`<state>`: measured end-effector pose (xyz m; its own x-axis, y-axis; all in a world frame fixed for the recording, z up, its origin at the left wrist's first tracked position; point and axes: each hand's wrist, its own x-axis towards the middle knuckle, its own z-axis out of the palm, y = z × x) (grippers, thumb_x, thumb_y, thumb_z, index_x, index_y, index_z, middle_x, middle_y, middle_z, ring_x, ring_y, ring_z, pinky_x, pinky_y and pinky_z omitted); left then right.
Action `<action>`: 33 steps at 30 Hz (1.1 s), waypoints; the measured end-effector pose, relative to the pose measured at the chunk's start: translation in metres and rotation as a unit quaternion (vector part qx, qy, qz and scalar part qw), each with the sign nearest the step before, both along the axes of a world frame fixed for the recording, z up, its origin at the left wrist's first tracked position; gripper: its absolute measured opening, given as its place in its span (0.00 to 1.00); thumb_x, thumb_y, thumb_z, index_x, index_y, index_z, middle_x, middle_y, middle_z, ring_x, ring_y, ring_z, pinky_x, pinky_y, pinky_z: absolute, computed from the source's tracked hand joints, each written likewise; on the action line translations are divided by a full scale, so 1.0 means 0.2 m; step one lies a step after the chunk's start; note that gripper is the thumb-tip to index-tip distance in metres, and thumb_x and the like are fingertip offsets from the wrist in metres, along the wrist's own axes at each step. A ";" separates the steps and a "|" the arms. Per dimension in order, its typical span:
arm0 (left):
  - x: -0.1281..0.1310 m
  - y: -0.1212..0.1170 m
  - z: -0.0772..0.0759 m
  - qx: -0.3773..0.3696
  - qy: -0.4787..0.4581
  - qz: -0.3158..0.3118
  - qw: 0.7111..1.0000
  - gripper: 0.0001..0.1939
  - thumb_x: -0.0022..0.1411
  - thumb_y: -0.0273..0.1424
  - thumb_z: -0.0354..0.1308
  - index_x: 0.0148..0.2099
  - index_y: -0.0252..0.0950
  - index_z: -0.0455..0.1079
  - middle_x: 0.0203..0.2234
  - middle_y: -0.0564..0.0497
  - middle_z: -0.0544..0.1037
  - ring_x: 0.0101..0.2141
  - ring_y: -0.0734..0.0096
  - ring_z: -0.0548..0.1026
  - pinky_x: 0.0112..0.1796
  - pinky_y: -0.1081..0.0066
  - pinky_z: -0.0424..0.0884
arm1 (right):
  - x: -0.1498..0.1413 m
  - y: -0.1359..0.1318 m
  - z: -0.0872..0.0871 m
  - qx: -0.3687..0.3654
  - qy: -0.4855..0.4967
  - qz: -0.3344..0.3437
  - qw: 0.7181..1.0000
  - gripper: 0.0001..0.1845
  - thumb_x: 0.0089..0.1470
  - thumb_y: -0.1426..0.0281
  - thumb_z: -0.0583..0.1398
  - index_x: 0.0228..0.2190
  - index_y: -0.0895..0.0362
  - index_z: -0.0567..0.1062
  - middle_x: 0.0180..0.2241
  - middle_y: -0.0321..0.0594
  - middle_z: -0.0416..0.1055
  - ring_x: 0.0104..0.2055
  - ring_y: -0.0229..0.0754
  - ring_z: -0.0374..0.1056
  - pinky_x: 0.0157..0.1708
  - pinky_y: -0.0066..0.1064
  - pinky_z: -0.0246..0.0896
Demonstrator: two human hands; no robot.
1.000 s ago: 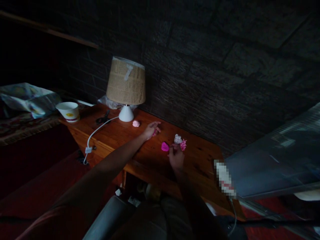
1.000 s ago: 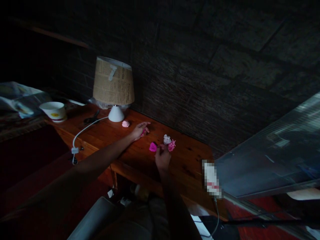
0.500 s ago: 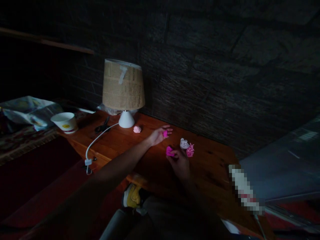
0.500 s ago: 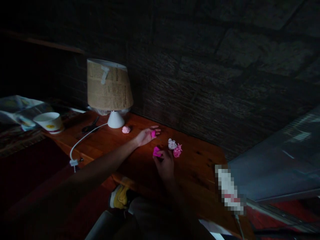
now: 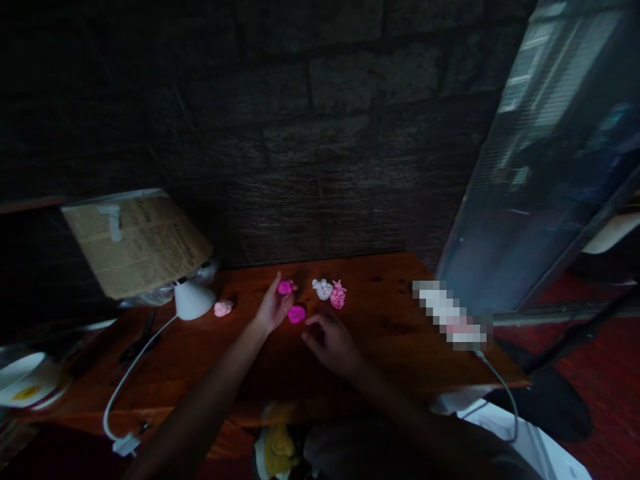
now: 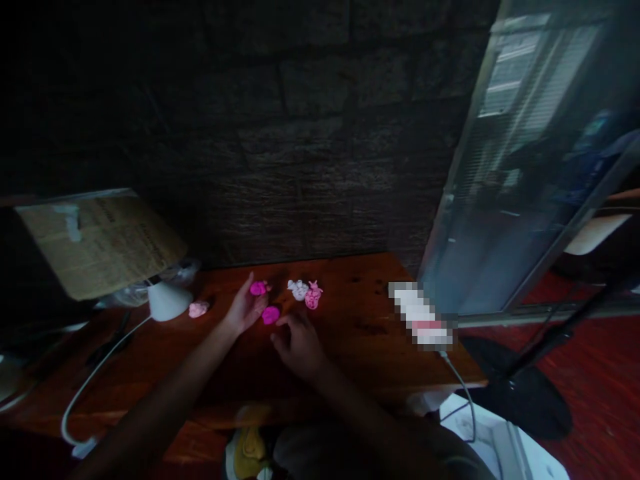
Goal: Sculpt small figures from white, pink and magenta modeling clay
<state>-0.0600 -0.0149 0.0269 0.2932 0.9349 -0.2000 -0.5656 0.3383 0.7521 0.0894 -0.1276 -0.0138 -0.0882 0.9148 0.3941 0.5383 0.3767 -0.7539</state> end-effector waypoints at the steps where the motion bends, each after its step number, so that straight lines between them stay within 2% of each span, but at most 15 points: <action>1: 0.01 -0.01 0.00 0.003 0.015 -0.003 1.000 0.22 0.66 0.46 0.58 0.30 0.33 0.66 0.18 0.54 0.73 0.12 0.86 0.58 0.12 0.82 0.53 | 0.02 -0.01 0.01 -0.008 0.003 0.008 1.000 0.08 0.55 0.70 0.62 0.39 0.55 0.76 0.41 0.46 0.77 0.44 0.48 0.73 0.47 0.41 0.70; 5: 0.05 -0.01 0.01 0.041 0.103 -0.012 0.994 0.27 0.55 0.53 0.65 0.28 0.35 0.60 0.14 0.59 0.66 0.10 0.87 0.55 0.11 0.81 0.48 | 0.13 -0.04 0.08 -0.055 0.024 0.058 0.996 0.09 0.55 0.67 0.63 0.39 0.55 0.77 0.40 0.42 0.78 0.39 0.43 0.75 0.41 0.34 0.70; 7: 0.08 0.01 0.02 0.087 0.141 0.005 0.986 0.30 0.49 0.54 0.68 0.27 0.36 0.58 0.14 0.61 0.65 0.10 0.87 0.55 0.12 0.82 0.49 | 0.22 0.01 0.15 -0.053 0.026 0.064 0.996 0.12 0.54 0.65 0.64 0.40 0.54 0.77 0.42 0.42 0.79 0.43 0.45 0.75 0.46 0.36 0.69; 8: 0.09 0.03 0.03 0.108 0.151 0.019 0.982 0.31 0.46 0.54 0.70 0.27 0.36 0.58 0.14 0.61 0.66 0.11 0.87 0.56 0.13 0.82 0.50 | 0.26 0.07 0.19 -0.042 0.019 0.047 0.998 0.13 0.52 0.65 0.65 0.41 0.54 0.77 0.43 0.43 0.79 0.45 0.46 0.75 0.49 0.38 0.67; 10: 0.11 0.07 0.05 0.137 0.162 0.048 0.976 0.30 0.43 0.53 0.72 0.29 0.36 0.61 0.14 0.62 0.65 0.11 0.85 0.59 0.13 0.81 0.51 | 0.34 0.23 0.27 -0.030 -0.012 0.006 0.999 0.18 0.48 0.64 0.68 0.42 0.54 0.77 0.42 0.43 0.79 0.43 0.48 0.75 0.47 0.40 0.68; 13: 0.11 0.14 0.06 0.174 0.174 0.094 0.965 0.31 0.43 0.54 0.71 0.39 0.35 0.69 0.12 0.64 0.64 0.09 0.84 0.56 0.11 0.80 0.46 | 0.42 0.50 0.34 -0.030 0.001 -0.093 0.995 0.17 0.50 0.64 0.66 0.42 0.56 0.77 0.40 0.45 0.79 0.42 0.48 0.76 0.44 0.38 0.69; 15: 0.09 0.19 0.03 0.202 0.172 0.119 0.957 0.34 0.43 0.55 0.70 0.43 0.34 0.71 0.10 0.65 0.61 0.07 0.84 0.52 0.10 0.79 0.43 | 0.46 0.63 0.32 -0.021 0.034 -0.161 0.986 0.12 0.57 0.63 0.60 0.40 0.57 0.77 0.40 0.47 0.79 0.42 0.48 0.76 0.44 0.39 0.69; 17: 0.05 0.24 -0.02 0.217 0.172 0.118 0.954 0.34 0.46 0.55 0.68 0.45 0.34 0.72 0.09 0.65 0.61 0.07 0.84 0.51 0.10 0.79 0.42 | 0.49 0.68 0.25 0.012 0.008 -0.182 0.983 0.13 0.59 0.62 0.58 0.37 0.57 0.77 0.39 0.49 0.79 0.44 0.50 0.75 0.48 0.42 0.67; 19: 0.01 0.27 -0.07 0.214 0.172 0.122 0.954 0.33 0.48 0.55 0.68 0.45 0.33 0.72 0.09 0.65 0.60 0.07 0.84 0.50 0.10 0.79 0.41 | 0.51 0.67 0.17 -0.004 -0.010 -0.143 0.990 0.15 0.58 0.57 0.60 0.34 0.56 0.78 0.36 0.47 0.79 0.41 0.51 0.75 0.48 0.44 0.68; 21: -0.02 0.30 -0.10 0.201 0.159 0.134 0.957 0.33 0.49 0.57 0.66 0.44 0.33 0.72 0.09 0.65 0.59 0.07 0.84 0.50 0.11 0.79 0.41 | 0.50 0.63 0.11 -0.060 0.033 -0.060 0.996 0.18 0.57 0.54 0.60 0.39 0.55 0.78 0.40 0.45 0.79 0.41 0.48 0.76 0.45 0.42 0.71; 23: -0.04 0.31 -0.12 0.178 0.142 0.136 0.964 0.32 0.51 0.59 0.64 0.40 0.33 0.72 0.08 0.65 0.58 0.08 0.85 0.49 0.13 0.79 0.41 | 0.47 0.60 0.09 -0.093 0.061 0.015 0.994 0.22 0.54 0.55 0.64 0.46 0.55 0.77 0.46 0.46 0.78 0.45 0.48 0.76 0.46 0.43 0.72; 26: -0.05 0.33 -0.11 0.143 0.108 0.122 0.976 0.29 0.54 0.57 0.62 0.37 0.33 0.70 0.10 0.64 0.57 0.10 0.84 0.52 0.15 0.79 0.47 | 0.45 0.58 0.09 -0.109 0.067 0.047 0.991 0.28 0.51 0.56 0.67 0.50 0.55 0.75 0.51 0.48 0.76 0.49 0.49 0.74 0.51 0.46 0.70; 28: -0.03 0.33 -0.09 0.119 0.066 0.104 0.985 0.27 0.56 0.55 0.63 0.38 0.34 0.69 0.12 0.63 0.59 0.13 0.82 0.58 0.17 0.79 0.54 | 0.46 0.58 0.10 -0.125 0.099 0.040 0.986 0.27 0.52 0.56 0.66 0.51 0.55 0.74 0.52 0.48 0.76 0.51 0.50 0.74 0.52 0.47 0.70; 30: -0.02 0.34 -0.08 0.102 0.019 0.085 0.991 0.23 0.56 0.50 0.64 0.40 0.35 0.68 0.16 0.62 0.62 0.17 0.80 0.64 0.20 0.78 0.60 | 0.49 0.59 0.10 -0.130 0.140 0.000 0.982 0.26 0.53 0.55 0.65 0.50 0.54 0.75 0.51 0.48 0.77 0.51 0.50 0.75 0.53 0.47 0.70; 33: 0.01 0.33 -0.07 0.107 -0.006 0.069 0.992 0.19 0.54 0.42 0.68 0.41 0.36 0.68 0.20 0.61 0.66 0.21 0.79 0.68 0.24 0.78 0.64 | 0.53 0.61 0.11 -0.080 0.161 -0.070 0.981 0.23 0.54 0.52 0.63 0.44 0.54 0.77 0.47 0.47 0.79 0.49 0.50 0.75 0.53 0.45 0.69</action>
